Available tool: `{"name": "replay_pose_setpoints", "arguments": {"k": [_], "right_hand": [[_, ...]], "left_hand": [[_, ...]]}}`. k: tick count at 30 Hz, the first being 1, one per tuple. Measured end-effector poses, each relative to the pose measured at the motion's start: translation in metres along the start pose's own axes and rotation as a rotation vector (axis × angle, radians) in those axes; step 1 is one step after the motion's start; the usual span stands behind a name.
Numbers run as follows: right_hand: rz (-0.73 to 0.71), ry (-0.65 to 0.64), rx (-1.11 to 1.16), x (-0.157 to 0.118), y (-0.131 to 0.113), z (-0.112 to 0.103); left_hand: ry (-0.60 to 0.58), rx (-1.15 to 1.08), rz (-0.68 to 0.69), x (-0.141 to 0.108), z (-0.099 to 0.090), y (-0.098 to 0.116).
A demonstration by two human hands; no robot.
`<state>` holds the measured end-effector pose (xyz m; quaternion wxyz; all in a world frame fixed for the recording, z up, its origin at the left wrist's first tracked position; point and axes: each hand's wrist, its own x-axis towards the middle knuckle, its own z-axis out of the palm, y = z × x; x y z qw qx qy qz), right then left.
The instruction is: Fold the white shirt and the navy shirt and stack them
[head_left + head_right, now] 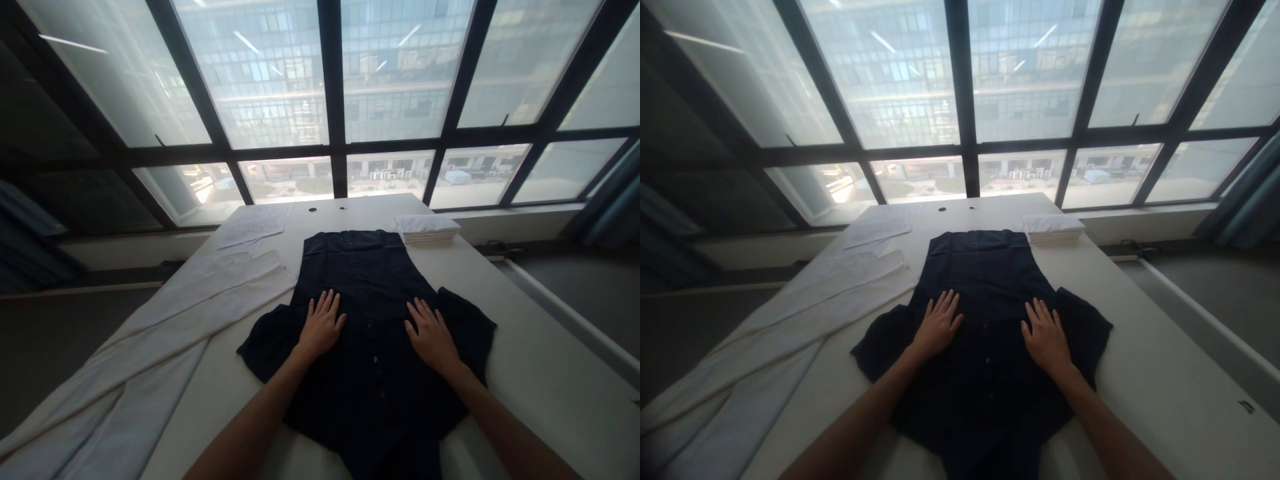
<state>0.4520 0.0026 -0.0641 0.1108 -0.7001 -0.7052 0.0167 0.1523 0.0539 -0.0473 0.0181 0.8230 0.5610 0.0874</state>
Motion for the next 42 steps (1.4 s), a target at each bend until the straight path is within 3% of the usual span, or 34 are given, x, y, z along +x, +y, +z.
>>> {"name": "replay_pose_setpoints", "arguments": {"k": [42], "right_hand": [[-0.037, 0.039, 0.005, -0.0043, 0.0029, 0.0017]], "left_hand": [[0.003, -0.014, 0.019, -0.0056, -0.0024, -0.0043]]}}
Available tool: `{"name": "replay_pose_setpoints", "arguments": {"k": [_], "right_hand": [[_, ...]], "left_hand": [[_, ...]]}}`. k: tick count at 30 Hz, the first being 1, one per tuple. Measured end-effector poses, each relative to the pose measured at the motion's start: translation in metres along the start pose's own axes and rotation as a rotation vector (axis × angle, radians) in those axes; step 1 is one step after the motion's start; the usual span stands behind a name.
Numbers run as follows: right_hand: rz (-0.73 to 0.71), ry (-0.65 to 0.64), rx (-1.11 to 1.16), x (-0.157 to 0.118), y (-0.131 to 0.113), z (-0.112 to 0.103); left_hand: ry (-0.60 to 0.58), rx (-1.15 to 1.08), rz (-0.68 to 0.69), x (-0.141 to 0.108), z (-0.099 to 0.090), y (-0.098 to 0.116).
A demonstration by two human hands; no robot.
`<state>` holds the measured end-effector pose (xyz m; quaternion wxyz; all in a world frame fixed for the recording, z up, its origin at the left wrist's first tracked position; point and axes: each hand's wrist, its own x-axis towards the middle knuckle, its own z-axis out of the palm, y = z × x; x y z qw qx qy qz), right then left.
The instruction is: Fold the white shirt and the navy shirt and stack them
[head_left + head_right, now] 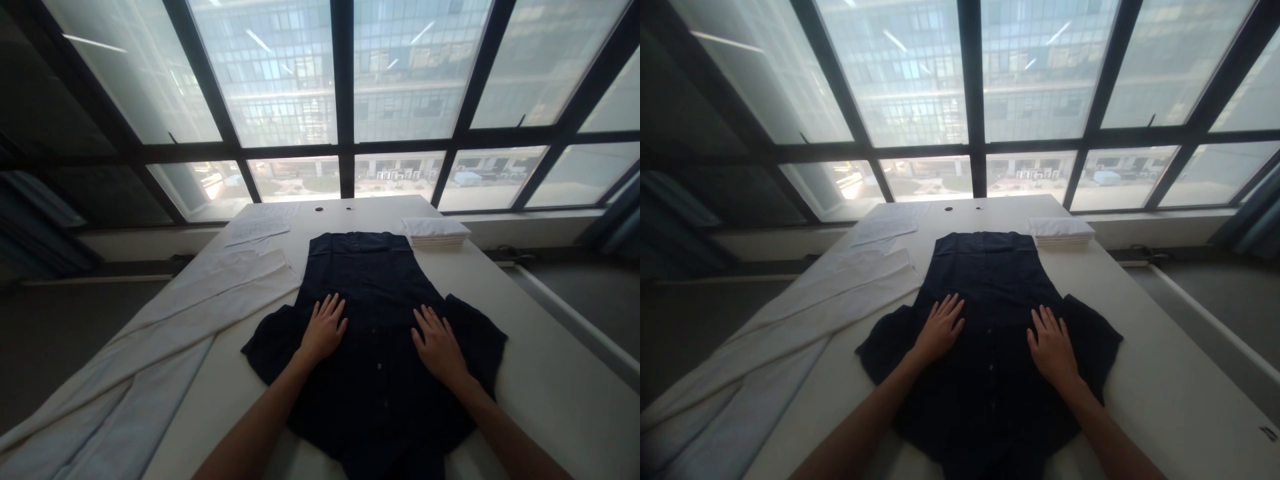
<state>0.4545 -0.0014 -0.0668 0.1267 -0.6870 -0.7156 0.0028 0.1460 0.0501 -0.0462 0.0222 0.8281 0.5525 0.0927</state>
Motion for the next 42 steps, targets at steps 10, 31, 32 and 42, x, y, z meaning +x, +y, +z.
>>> {"name": "replay_pose_setpoints", "arguments": {"k": [10, 31, 32, 42], "right_hand": [[0.01, 0.005, -0.009, -0.0011, -0.0007, 0.0005], [0.016, -0.004, 0.018, 0.0006, -0.0004, -0.0005], [0.015, -0.003, 0.017, 0.0007, -0.0003, -0.0006], [0.006, -0.01, -0.023, -0.0012, -0.0053, 0.0025]], "left_hand": [[-0.01, -0.001, 0.003, -0.0003, -0.0025, 0.0018], [-0.009, -0.001, 0.004, 0.0007, -0.0017, 0.0013], [-0.008, -0.002, 0.002, 0.001, -0.0015, 0.0012], [-0.011, -0.008, 0.001, 0.0017, -0.0008, 0.0011]]}}
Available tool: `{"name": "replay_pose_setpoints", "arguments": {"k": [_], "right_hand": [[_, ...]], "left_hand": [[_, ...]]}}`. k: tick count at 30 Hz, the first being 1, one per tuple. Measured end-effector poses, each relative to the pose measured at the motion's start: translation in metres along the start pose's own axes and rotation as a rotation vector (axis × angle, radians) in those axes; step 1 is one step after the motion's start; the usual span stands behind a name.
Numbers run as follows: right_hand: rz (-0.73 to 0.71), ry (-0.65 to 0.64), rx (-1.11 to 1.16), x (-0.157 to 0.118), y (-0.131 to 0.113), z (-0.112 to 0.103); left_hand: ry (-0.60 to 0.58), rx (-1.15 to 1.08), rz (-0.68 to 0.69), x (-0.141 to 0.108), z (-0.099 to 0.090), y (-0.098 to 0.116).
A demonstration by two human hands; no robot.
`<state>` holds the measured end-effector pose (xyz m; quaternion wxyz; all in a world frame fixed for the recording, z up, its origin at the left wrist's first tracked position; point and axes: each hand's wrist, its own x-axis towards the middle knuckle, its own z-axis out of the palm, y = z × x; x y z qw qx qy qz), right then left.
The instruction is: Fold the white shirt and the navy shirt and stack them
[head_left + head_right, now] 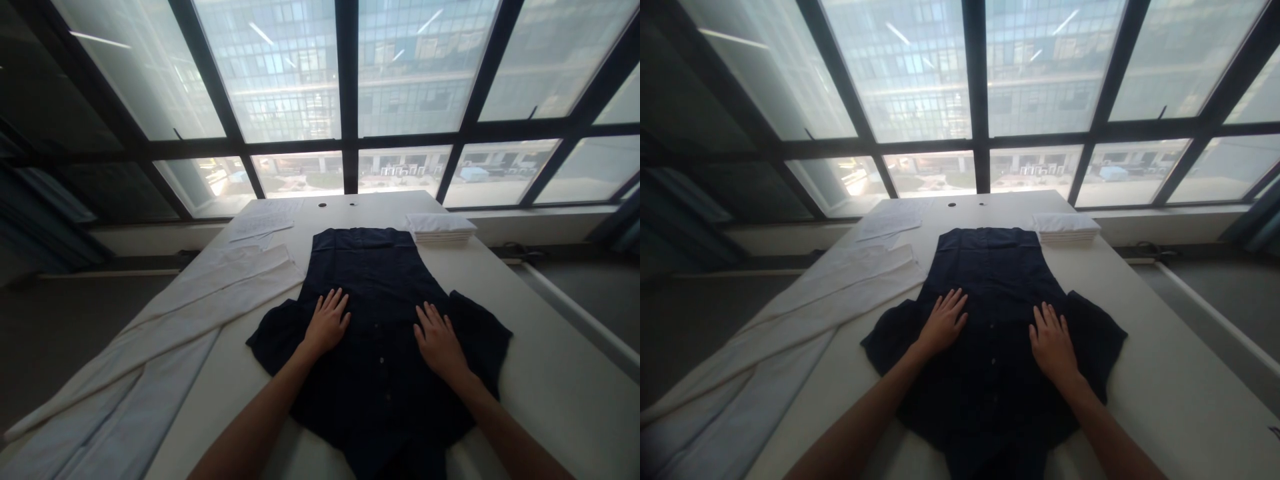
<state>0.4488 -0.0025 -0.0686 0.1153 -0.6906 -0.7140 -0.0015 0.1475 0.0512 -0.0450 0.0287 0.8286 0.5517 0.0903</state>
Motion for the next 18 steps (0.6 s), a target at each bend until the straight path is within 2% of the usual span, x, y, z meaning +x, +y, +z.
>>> {"name": "replay_pose_setpoints", "arguments": {"k": [11, 15, 18], "right_hand": [[-0.026, -0.005, -0.059, -0.008, -0.021, -0.004], [-0.176, -0.013, -0.023, -0.007, -0.055, -0.01], [-0.327, -0.087, 0.059, 0.012, -0.088, -0.011]], "left_hand": [[0.011, -0.005, 0.011, 0.0, -0.001, 0.001], [0.015, -0.008, 0.004, 0.0, 0.001, 0.001], [0.031, -0.006, 0.006, 0.001, 0.003, 0.001]]}}
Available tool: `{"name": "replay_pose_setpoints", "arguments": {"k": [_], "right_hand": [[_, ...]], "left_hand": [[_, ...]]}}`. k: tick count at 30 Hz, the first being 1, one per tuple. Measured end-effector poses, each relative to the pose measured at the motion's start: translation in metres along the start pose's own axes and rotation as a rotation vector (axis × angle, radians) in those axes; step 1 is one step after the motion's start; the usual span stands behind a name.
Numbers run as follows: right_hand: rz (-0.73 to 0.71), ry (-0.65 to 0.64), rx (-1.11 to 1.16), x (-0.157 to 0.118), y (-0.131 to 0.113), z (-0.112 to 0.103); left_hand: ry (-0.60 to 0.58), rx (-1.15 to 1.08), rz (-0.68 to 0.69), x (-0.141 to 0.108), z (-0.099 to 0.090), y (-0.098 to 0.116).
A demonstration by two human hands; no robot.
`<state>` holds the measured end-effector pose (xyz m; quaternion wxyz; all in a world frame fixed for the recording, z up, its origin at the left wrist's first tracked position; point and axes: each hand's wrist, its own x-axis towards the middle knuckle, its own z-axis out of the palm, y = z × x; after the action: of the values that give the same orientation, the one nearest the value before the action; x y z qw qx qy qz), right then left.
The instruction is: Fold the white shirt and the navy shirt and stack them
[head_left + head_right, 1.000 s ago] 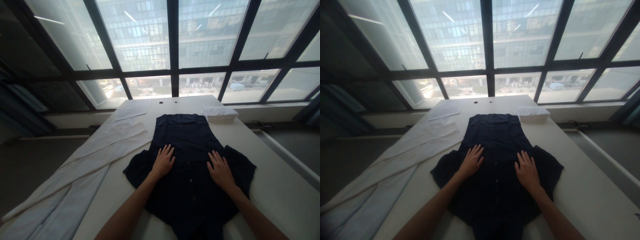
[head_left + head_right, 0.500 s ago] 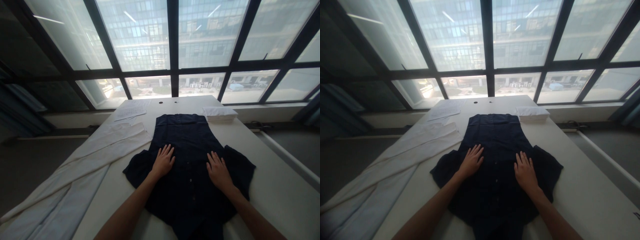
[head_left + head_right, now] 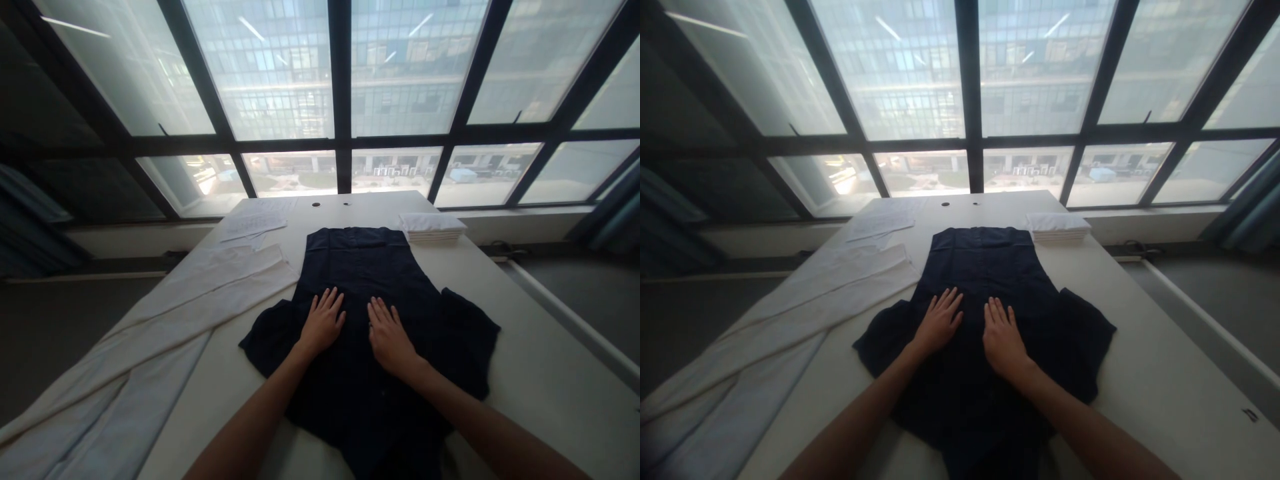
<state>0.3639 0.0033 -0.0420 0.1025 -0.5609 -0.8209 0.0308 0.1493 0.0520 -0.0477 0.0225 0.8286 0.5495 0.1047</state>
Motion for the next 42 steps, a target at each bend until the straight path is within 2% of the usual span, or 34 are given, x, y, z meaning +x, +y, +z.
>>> {"name": "replay_pose_setpoints", "arguments": {"k": [3, 6, 11, 15, 18, 23, 28, 32, 34, 37, 39, 42], "right_hand": [[-0.072, -0.03, 0.067, 0.039, -0.009, 0.001], [-0.06, -0.053, 0.093, 0.07, 0.006, 0.004], [0.039, -0.06, 0.049, 0.084, 0.071, 0.01], [0.227, -0.024, -0.007, 0.082, 0.13, 0.007], [0.318, 0.0, -0.028, 0.082, 0.153, 0.006], [0.319, 0.059, -0.054, 0.083, 0.157, 0.012], [0.321, 0.049, -0.072, 0.086, 0.16, 0.024], [0.326, 0.044, -0.077, 0.087, 0.162, 0.025], [0.32, 0.036, -0.077, 0.086, 0.16, 0.022], [0.311, 0.032, -0.084, 0.084, 0.158, 0.018], [0.309, 0.029, -0.09, 0.084, 0.158, 0.017], [0.311, 0.021, -0.091, 0.084, 0.158, 0.016]], "left_hand": [[-0.001, 0.009, -0.001, 0.0, 0.001, 0.0], [-0.011, 0.015, -0.007, -0.001, -0.001, 0.0], [-0.018, 0.008, -0.014, -0.002, -0.004, 0.001], [-0.021, -0.002, -0.019, -0.001, -0.004, 0.002], [-0.032, -0.007, -0.02, -0.001, -0.005, 0.002], [-0.063, 0.017, -0.027, -0.003, -0.009, 0.001], [-0.195, 0.047, -0.084, 0.001, -0.008, 0.017], [-0.163, -0.024, 0.104, 0.023, 0.002, 0.049], [-0.13, -0.045, 0.139, 0.036, 0.008, 0.057], [-0.074, -0.014, 0.101, 0.05, 0.011, 0.04], [-0.044, 0.027, 0.026, 0.054, 0.008, 0.011], [-0.022, 0.095, -0.168, 0.056, 0.001, -0.038]]}}
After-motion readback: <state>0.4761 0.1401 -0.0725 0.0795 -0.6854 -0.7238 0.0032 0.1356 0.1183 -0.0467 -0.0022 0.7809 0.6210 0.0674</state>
